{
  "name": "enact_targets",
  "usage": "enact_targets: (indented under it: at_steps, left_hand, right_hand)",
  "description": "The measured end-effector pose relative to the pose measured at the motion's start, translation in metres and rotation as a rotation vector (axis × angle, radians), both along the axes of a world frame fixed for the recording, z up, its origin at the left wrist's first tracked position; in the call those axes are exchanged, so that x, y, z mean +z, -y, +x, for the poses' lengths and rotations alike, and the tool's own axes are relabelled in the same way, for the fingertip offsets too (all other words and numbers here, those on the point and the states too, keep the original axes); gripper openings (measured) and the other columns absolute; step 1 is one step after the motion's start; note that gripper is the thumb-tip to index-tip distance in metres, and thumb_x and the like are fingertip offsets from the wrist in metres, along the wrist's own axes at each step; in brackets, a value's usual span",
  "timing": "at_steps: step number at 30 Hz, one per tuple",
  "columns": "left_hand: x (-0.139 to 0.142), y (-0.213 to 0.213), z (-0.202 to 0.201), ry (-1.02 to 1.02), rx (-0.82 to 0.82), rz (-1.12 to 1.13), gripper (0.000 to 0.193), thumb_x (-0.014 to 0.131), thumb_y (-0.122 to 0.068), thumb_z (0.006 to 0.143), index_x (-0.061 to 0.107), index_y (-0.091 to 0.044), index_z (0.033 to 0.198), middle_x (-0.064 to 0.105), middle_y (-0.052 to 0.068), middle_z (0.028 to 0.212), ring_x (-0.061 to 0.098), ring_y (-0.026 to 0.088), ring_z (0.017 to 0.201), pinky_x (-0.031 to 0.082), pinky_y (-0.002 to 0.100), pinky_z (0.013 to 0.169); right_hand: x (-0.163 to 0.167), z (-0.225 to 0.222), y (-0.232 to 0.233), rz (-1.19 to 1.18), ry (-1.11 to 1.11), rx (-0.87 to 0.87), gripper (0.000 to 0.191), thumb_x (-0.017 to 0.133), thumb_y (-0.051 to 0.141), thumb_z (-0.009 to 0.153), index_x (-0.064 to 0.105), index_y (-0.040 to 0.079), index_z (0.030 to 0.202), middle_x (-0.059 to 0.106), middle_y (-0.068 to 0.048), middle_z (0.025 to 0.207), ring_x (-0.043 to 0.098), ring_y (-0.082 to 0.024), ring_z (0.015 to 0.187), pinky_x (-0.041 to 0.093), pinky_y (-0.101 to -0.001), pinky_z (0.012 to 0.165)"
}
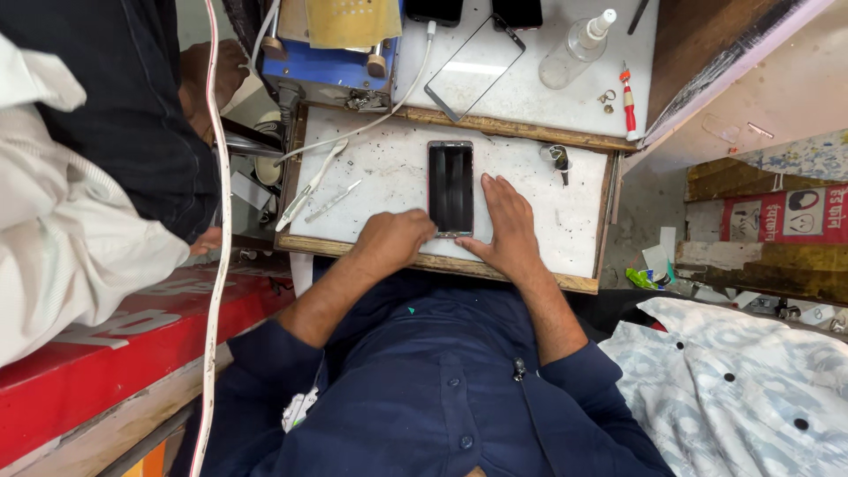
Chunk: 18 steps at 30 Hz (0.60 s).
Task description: The person removes a green protective film from a smartphone screen, then wipes the screen with a cloth. They apply a small amount of liquid from a bottle onto the screen and continue wiping. The phone remains on the workbench throughout.
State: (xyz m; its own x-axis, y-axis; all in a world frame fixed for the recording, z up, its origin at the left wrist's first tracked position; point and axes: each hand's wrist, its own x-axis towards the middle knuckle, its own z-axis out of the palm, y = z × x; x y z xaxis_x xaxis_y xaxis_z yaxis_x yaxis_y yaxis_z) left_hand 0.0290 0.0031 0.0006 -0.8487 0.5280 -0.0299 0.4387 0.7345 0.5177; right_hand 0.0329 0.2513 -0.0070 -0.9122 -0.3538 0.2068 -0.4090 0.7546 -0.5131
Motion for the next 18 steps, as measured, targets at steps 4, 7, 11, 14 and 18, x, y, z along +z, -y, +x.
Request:
enact_targets:
  at_steps: [4, 7, 11, 14, 18]
  left_hand:
    - [0.003, -0.002, -0.023, -0.05, -0.043, 0.106, 0.01, 0.068, -0.016, 0.087, 0.077, -0.017, 0.092, 0.072, 0.004, 0.094, 0.071, 0.032, 0.076, 0.056, 0.045, 0.065]
    - [-0.002, -0.016, -0.073, -0.282, 0.092, 0.305, 0.009, 0.067, -0.014, 0.094, 0.075, -0.014, 0.097, 0.071, 0.004, 0.098, 0.071, 0.031, 0.077, 0.056, 0.044, 0.065]
    - [-0.011, -0.024, -0.108, -0.349, 0.086, 0.123, 0.008, 0.068, -0.009, 0.088, 0.073, -0.015, 0.091, 0.068, 0.004, 0.095, 0.071, 0.03, 0.076, 0.056, 0.044, 0.064]
    - [-0.014, -0.023, -0.084, -0.33, 0.004, 0.098, 0.017, 0.068, -0.005, 0.082, 0.072, -0.012, 0.096, 0.066, 0.006, 0.095, 0.071, 0.029, 0.075, 0.055, 0.044, 0.06]
    - [-0.01, -0.026, -0.015, -0.202, -0.103, -0.002, 0.021, 0.07, -0.007, 0.078, 0.074, -0.014, 0.098, 0.066, 0.006, 0.096, 0.071, 0.028, 0.073, 0.056, 0.043, 0.059]
  right_hand:
    - [0.0, 0.001, 0.001, 0.008, -0.011, 0.009, 0.116, 0.094, 0.038, 0.067, 0.032, 0.0, 0.157, 0.044, -0.022, 0.157, 0.037, -0.04, 0.148, 0.029, -0.0528, 0.12]
    - [0.001, 0.002, 0.003, 0.008, -0.006, 0.007, 0.116, 0.094, 0.039, 0.068, 0.033, 0.001, 0.158, 0.044, -0.022, 0.156, 0.038, -0.04, 0.148, 0.029, -0.0523, 0.12]
    - [0.002, 0.001, 0.001, -0.008, 0.007, -0.009, 0.116, 0.094, 0.039, 0.067, 0.033, 0.001, 0.158, 0.044, -0.022, 0.156, 0.038, -0.04, 0.149, 0.03, -0.0514, 0.12]
    - [0.002, 0.001, 0.0, -0.018, 0.02, -0.02, 0.116, 0.094, 0.039, 0.066, 0.033, 0.002, 0.158, 0.043, -0.022, 0.157, 0.036, -0.039, 0.149, 0.029, -0.0515, 0.121]
    - [0.001, 0.001, -0.001, -0.015, 0.053, -0.026, 0.117, 0.095, 0.039, 0.065, 0.033, 0.002, 0.157, 0.043, -0.022, 0.157, 0.035, -0.039, 0.148, 0.027, -0.0521, 0.12]
